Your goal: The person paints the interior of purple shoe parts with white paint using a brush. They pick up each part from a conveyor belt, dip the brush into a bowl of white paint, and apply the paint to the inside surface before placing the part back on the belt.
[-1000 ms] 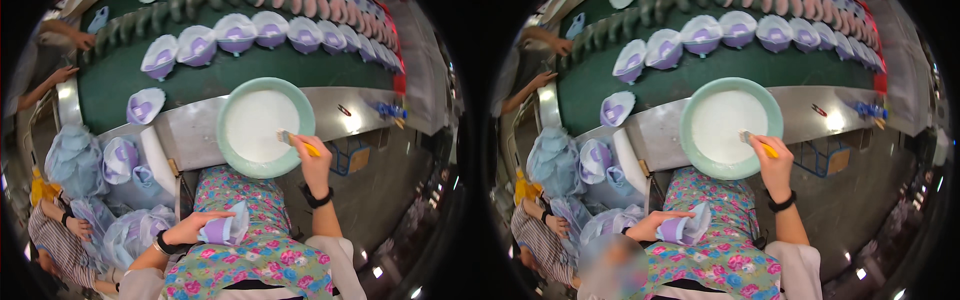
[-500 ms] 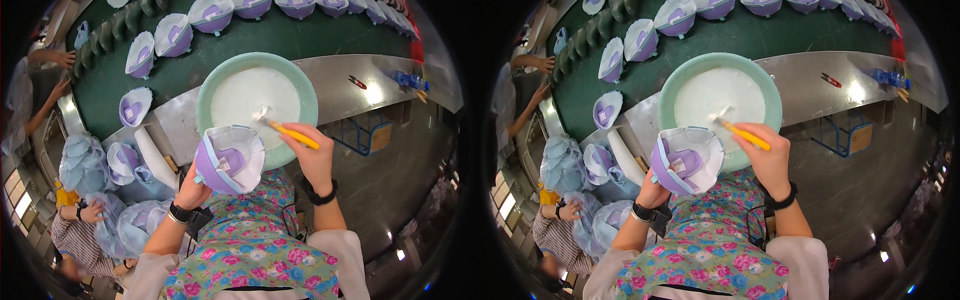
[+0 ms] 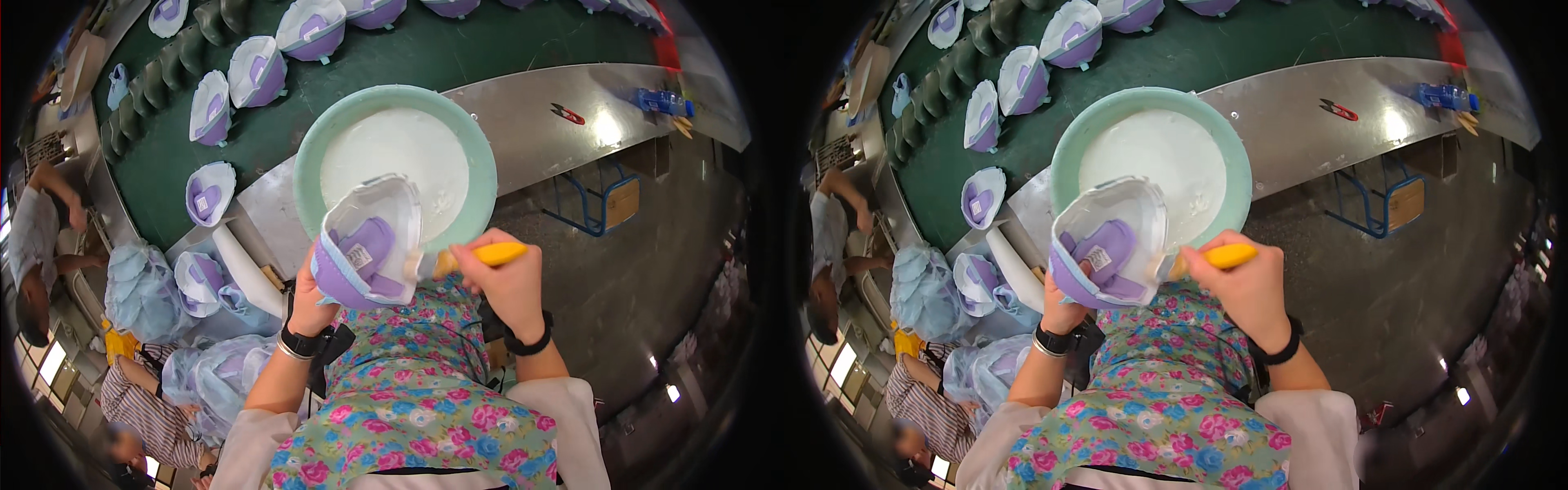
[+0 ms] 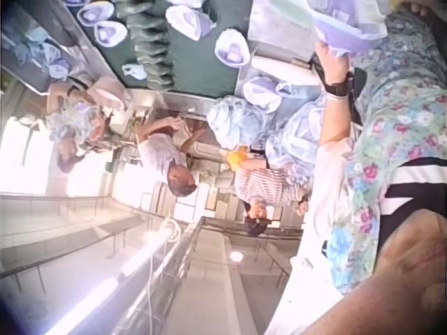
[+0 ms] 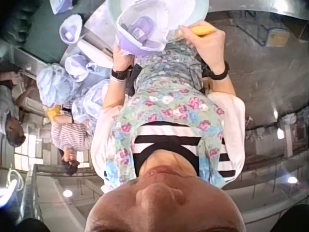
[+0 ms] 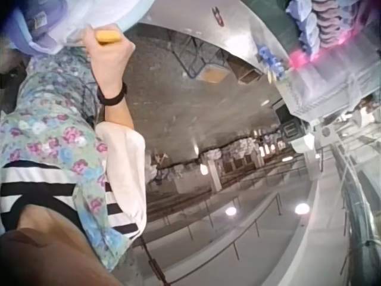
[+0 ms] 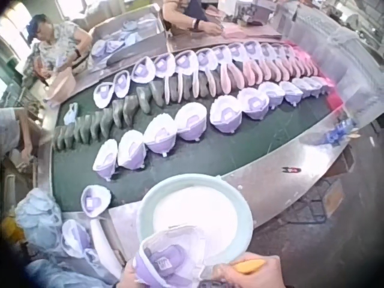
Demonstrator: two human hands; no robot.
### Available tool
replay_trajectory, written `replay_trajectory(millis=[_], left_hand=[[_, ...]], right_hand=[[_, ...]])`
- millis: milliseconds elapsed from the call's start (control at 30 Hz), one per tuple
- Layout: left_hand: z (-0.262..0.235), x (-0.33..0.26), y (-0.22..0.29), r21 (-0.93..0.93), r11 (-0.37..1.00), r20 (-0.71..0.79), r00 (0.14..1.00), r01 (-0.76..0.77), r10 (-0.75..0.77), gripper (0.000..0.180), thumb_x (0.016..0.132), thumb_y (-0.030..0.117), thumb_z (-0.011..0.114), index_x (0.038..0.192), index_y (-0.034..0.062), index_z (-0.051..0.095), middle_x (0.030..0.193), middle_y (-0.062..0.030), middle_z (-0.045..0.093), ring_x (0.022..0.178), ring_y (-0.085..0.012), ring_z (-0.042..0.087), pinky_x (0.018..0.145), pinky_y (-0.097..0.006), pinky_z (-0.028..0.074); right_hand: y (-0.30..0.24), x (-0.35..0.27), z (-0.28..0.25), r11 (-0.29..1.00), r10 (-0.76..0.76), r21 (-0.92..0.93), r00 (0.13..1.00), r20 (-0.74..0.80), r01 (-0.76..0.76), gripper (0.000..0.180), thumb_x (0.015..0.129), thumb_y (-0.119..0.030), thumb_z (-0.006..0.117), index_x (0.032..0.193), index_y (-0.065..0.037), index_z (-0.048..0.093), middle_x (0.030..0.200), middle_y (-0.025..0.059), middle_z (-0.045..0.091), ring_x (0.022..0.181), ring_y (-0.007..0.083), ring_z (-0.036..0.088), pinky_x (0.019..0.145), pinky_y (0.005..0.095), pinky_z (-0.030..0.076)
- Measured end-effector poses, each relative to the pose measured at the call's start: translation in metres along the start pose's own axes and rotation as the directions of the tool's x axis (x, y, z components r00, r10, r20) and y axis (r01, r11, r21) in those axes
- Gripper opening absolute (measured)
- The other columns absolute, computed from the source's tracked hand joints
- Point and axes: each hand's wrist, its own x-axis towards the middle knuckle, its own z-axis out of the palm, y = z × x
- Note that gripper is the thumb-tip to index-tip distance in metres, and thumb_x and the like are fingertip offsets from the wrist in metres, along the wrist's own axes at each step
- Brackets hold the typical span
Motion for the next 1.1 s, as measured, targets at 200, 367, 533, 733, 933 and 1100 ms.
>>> replay_trajectory(millis=[200, 367, 533, 733, 933, 1100], left_hand=[[-0.004, -0.004, 0.004, 0.059, 0.996, -0.110, 0.992, -0.062, 0.068, 0.050, 0.089, 0.000, 0.058, 0.136, 0.0077, 0.043, 0.118, -0.0036, 0.057, 0.104, -0.0147, 0.056, 0.090, -0.030, 0.047], [0.005, 0.001, 0.016, -0.299, 0.952, -0.213, 0.967, 0.069, -0.137, 0.031, 0.091, 0.010, 0.056, 0.122, 0.0070, 0.053, 0.108, -0.0056, 0.060, 0.101, -0.0185, 0.057, 0.088, -0.035, 0.049], [-0.015, -0.003, 0.009, -0.315, 0.926, -0.018, 0.974, 0.210, -0.227, 0.033, 0.091, 0.024, 0.053, 0.115, 0.0015, 0.056, 0.110, -0.0130, 0.060, 0.107, -0.0266, 0.058, 0.097, -0.044, 0.046], [0.015, -0.014, 0.011, -0.380, 0.661, 0.218, 0.757, 0.647, -0.616, 0.032, 0.091, 0.025, 0.053, 0.115, 0.0035, 0.054, 0.100, -0.0108, 0.061, 0.079, -0.0203, 0.057, 0.070, -0.033, 0.046], [0.022, -0.014, 0.047, -0.442, 0.593, 0.188, 0.716, 0.673, -0.673, 0.033, 0.089, 0.015, 0.051, 0.119, 0.0033, 0.052, 0.090, -0.0059, 0.061, 0.065, -0.0123, 0.055, 0.058, -0.025, 0.044], [-0.073, -0.016, 0.082, -0.333, 0.919, 0.108, 0.977, 0.212, -0.186, 0.039, 0.096, 0.023, 0.051, 0.130, 0.0034, 0.048, 0.115, -0.0050, 0.059, 0.105, -0.0173, 0.059, 0.096, -0.035, 0.047]], right_hand=[[-0.012, -0.019, -0.001, 0.988, -0.156, 0.013, 0.986, 0.057, 0.155, 0.012, 0.074, -0.007, 0.076, 0.078, 0.000, 0.067, 0.064, 0.0030, 0.064, 0.060, 0.0045, 0.058, 0.057, 0.0206, 0.046], [-0.003, 0.012, -0.003, 0.904, -0.417, -0.152, 0.901, -0.116, 0.399, 0.010, 0.074, -0.002, 0.073, 0.080, 0.001, 0.066, 0.071, 0.0065, 0.065, 0.066, 0.0066, 0.060, 0.060, 0.0219, 0.047], [-0.043, -0.017, -0.003, 0.776, -0.595, -0.228, 0.803, 0.045, 0.588, 0.017, 0.071, 0.004, 0.073, 0.087, 0.000, 0.069, 0.081, 0.0108, 0.068, 0.070, 0.0163, 0.065, 0.063, 0.0268, 0.050], [-0.064, -0.011, 0.034, 0.725, -0.632, 0.030, 0.647, 0.426, 0.688, 0.016, 0.072, 0.001, 0.074, 0.088, 0.000, 0.070, 0.086, 0.0093, 0.070, 0.077, 0.0135, 0.066, 0.066, 0.0240, 0.050], [-0.031, -0.003, 0.018, 0.951, -0.240, -0.157, 0.957, 0.162, 0.265, 0.009, 0.078, -0.006, 0.070, 0.077, 0.001, 0.065, 0.065, 0.0038, 0.063, 0.056, 0.0075, 0.058, 0.052, 0.0219, 0.045], [-0.045, -0.024, 0.033, 0.996, -0.092, -0.006, 0.995, 0.027, 0.092, 0.010, 0.082, -0.004, 0.066, 0.075, 0.000, 0.059, 0.061, 0.0045, 0.060, 0.050, 0.0078, 0.056, 0.044, 0.0202, 0.042]])
